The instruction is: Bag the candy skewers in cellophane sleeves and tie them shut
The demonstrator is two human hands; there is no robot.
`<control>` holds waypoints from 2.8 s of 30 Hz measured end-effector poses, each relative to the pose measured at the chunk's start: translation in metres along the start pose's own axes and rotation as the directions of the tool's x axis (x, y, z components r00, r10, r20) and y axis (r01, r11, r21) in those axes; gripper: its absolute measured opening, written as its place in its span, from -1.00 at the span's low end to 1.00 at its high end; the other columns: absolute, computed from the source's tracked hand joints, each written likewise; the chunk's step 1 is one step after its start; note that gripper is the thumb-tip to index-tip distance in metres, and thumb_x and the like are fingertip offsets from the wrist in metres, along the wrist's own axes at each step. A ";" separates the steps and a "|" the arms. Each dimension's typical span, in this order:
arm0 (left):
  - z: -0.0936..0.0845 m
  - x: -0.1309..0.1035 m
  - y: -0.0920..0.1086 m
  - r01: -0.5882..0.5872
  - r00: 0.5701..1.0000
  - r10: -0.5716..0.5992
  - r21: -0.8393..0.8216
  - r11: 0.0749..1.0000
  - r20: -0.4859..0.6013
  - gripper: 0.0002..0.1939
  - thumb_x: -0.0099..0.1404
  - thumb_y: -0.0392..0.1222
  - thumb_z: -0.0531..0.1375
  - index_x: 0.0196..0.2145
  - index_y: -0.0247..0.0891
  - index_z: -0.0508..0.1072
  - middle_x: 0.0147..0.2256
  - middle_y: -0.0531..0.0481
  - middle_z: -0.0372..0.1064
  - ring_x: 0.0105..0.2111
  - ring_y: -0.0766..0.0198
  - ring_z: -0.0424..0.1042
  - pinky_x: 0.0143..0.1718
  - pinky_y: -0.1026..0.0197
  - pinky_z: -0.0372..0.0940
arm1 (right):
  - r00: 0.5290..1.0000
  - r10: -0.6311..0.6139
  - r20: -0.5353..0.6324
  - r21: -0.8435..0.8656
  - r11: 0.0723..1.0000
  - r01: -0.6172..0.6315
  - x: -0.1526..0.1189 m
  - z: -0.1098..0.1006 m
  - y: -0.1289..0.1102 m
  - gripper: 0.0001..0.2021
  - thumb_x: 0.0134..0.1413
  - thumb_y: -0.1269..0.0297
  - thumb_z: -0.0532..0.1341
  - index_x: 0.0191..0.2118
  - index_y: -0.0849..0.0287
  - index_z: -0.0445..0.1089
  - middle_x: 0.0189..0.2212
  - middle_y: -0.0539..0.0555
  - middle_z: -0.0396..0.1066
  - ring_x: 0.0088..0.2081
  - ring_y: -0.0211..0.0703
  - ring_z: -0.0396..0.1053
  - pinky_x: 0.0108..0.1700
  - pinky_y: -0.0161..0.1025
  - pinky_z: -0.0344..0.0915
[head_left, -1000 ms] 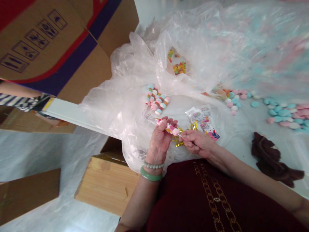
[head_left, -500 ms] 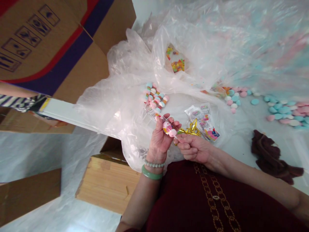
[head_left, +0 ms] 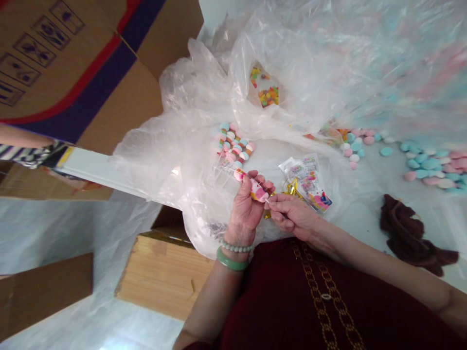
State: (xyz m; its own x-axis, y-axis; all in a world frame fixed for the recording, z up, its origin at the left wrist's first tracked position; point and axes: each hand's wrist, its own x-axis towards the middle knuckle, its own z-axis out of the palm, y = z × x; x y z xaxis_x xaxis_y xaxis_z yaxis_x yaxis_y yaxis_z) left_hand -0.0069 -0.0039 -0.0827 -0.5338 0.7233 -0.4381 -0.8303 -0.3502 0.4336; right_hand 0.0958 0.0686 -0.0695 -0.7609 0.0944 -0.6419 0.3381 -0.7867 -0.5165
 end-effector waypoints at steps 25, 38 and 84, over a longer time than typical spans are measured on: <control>0.002 0.003 -0.002 0.055 0.972 -0.050 0.017 0.998 -0.228 -0.81 0.35 -0.17 0.10 -0.37 -0.33 0.38 -0.42 -0.03 0.39 -0.36 0.30 0.46 -0.13 0.19 0.36 | 0.865 -0.473 -0.170 -0.641 0.719 0.268 0.009 -0.004 -0.008 -0.85 0.01 0.30 0.17 -0.52 0.16 0.34 -0.69 -0.10 0.14 -0.60 -0.34 0.05 -0.54 -0.37 -0.03; -0.010 0.003 0.005 0.061 0.997 -0.061 -0.006 0.998 -0.045 -0.79 0.22 -0.24 0.24 -0.16 -0.21 0.44 -0.22 -0.02 0.47 -0.15 0.20 0.47 -0.02 0.10 0.31 | 0.922 0.294 0.253 0.266 0.895 -0.359 0.007 -0.028 -0.036 -0.73 0.30 0.40 -0.10 -0.39 0.23 0.24 -0.73 -0.24 -0.26 -0.71 -0.42 -0.47 -0.72 -0.48 -0.28; -0.006 0.003 -0.004 -0.103 0.984 0.133 0.226 0.969 -0.123 -0.77 0.10 -0.15 0.34 -0.38 -0.31 0.39 -0.46 0.05 0.38 -0.45 0.35 0.41 -0.30 0.26 0.33 | 0.940 -0.316 -0.128 -0.661 0.734 0.157 -0.004 -0.024 -0.019 -0.78 0.02 0.13 0.15 -0.49 0.16 0.32 -0.67 -0.11 0.24 -0.66 -0.36 0.10 -0.59 -0.36 0.00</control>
State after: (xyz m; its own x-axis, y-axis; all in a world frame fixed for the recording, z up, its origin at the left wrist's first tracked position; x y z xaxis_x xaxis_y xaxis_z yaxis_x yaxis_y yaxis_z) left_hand -0.0061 -0.0035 -0.0903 -0.6549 0.5918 -0.4700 -0.7135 -0.2791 0.6427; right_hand 0.1051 0.0979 -0.0709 -0.7513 0.4156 -0.5126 0.4947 -0.1595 -0.8543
